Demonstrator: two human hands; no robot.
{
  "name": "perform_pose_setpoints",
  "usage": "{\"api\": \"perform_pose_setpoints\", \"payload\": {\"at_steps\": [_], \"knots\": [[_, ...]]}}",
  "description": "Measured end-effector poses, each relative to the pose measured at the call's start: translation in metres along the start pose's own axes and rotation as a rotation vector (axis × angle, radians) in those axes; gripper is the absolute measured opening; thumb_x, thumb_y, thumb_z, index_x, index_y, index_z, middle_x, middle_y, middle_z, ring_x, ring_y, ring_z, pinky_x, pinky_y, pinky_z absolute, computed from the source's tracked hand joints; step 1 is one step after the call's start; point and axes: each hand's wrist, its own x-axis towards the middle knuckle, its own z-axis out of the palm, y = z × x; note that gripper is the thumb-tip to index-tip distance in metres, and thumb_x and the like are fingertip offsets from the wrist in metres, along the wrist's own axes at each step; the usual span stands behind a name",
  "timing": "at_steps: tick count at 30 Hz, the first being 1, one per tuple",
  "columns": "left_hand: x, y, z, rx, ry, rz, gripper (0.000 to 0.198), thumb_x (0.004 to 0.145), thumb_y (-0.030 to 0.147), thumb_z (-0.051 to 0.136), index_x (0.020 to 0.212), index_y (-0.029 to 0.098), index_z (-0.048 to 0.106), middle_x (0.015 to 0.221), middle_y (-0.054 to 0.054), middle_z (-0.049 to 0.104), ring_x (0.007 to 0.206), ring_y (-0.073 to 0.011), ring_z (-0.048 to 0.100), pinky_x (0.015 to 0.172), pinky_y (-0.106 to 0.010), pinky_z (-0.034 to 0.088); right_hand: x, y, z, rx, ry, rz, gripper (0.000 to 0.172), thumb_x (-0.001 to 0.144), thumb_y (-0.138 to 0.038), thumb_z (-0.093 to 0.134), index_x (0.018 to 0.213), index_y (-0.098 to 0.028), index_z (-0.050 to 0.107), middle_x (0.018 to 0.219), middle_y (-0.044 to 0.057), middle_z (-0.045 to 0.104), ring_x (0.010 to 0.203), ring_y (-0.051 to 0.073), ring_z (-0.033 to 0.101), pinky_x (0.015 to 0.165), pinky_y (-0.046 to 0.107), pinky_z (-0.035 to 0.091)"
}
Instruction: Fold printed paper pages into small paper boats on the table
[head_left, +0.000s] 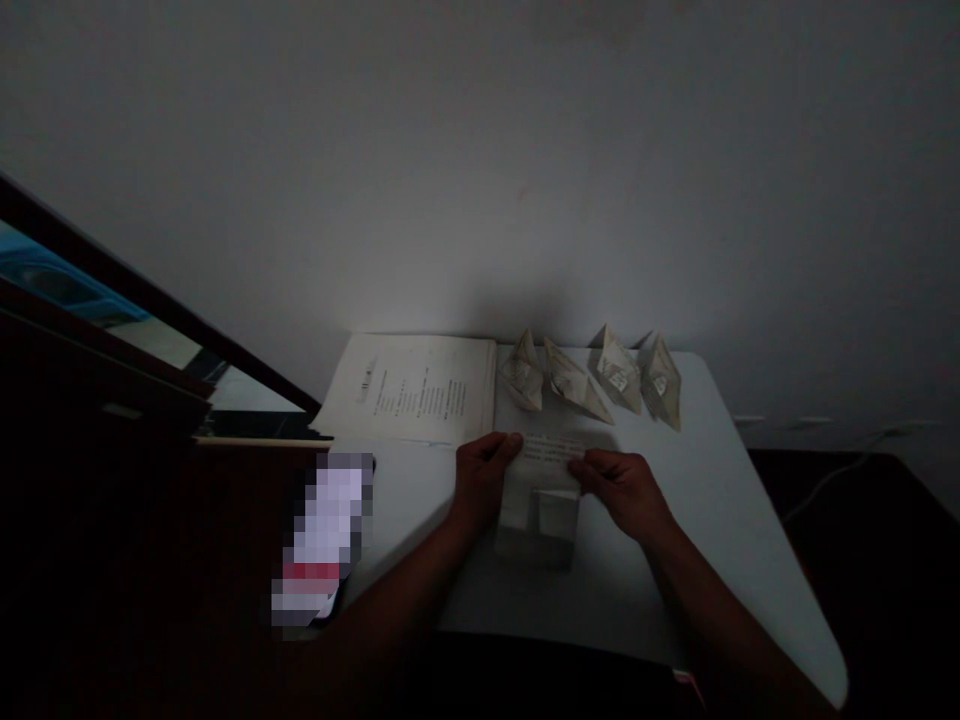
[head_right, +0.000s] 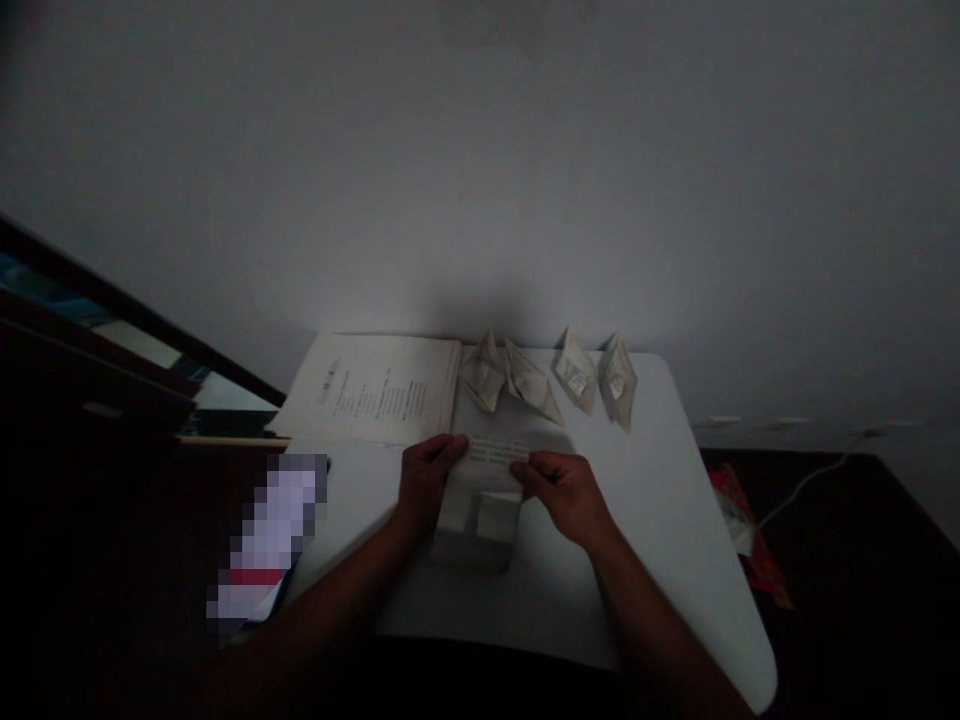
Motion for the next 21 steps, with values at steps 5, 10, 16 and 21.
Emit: {"api": "perform_pose_setpoints", "payload": {"at_steps": [5, 10, 16, 21], "knots": [[0.0, -0.001, 0.001, -0.017, -0.01, -0.014, 0.032, 0.072, 0.042, 0.064, 0.061, 0.012, 0.061, 0.055, 0.003, 0.048, 0.052, -0.0089, 0.039, 0.05, -0.021, 0.033, -0.001, 0.002, 0.001, -0.048, 0.062, -0.008, 0.045, 0.073, -0.045, 0.064, 0.046, -0.019, 0.041, 0.045, -0.007, 0.032, 0.044, 0.007, 0.027, 0.043, 0.022, 0.023], [0.0, -0.002, 0.0, -0.016, 0.008, -0.012, 0.033, 0.072, 0.043, 0.064, 0.059, 0.013, 0.059, 0.054, 0.003, 0.048, 0.052, -0.0087, 0.039, 0.05, -0.021, 0.033, 0.0, -0.001, 0.002, -0.026, 0.042, -0.001, 0.044, 0.072, -0.048, 0.064, 0.048, -0.019, 0.041, 0.047, -0.006, 0.032, 0.046, 0.008, 0.028, 0.043, 0.023, 0.023], [0.0, 0.001, 0.002, -0.033, 0.056, -0.013, 0.034, 0.07, 0.043, 0.065, 0.056, 0.013, 0.057, 0.051, 0.005, 0.044, 0.05, -0.0081, 0.037, 0.048, -0.02, 0.031, 0.0, -0.001, 0.001, -0.008, -0.043, -0.004, 0.041, 0.076, -0.052, 0.058, 0.056, -0.018, 0.046, 0.055, -0.004, 0.039, 0.053, 0.01, 0.037, 0.05, 0.023, 0.031], [0.0, 0.001, 0.003, -0.039, 0.05, -0.016, 0.031, 0.07, 0.041, 0.065, 0.057, 0.013, 0.058, 0.053, 0.004, 0.047, 0.051, -0.0086, 0.039, 0.048, -0.02, 0.033, 0.0, 0.007, 0.001, -0.092, -0.001, -0.016, 0.042, 0.077, -0.05, 0.057, 0.054, -0.019, 0.04, 0.053, -0.005, 0.031, 0.049, 0.009, 0.029, 0.046, 0.023, 0.024]]}}
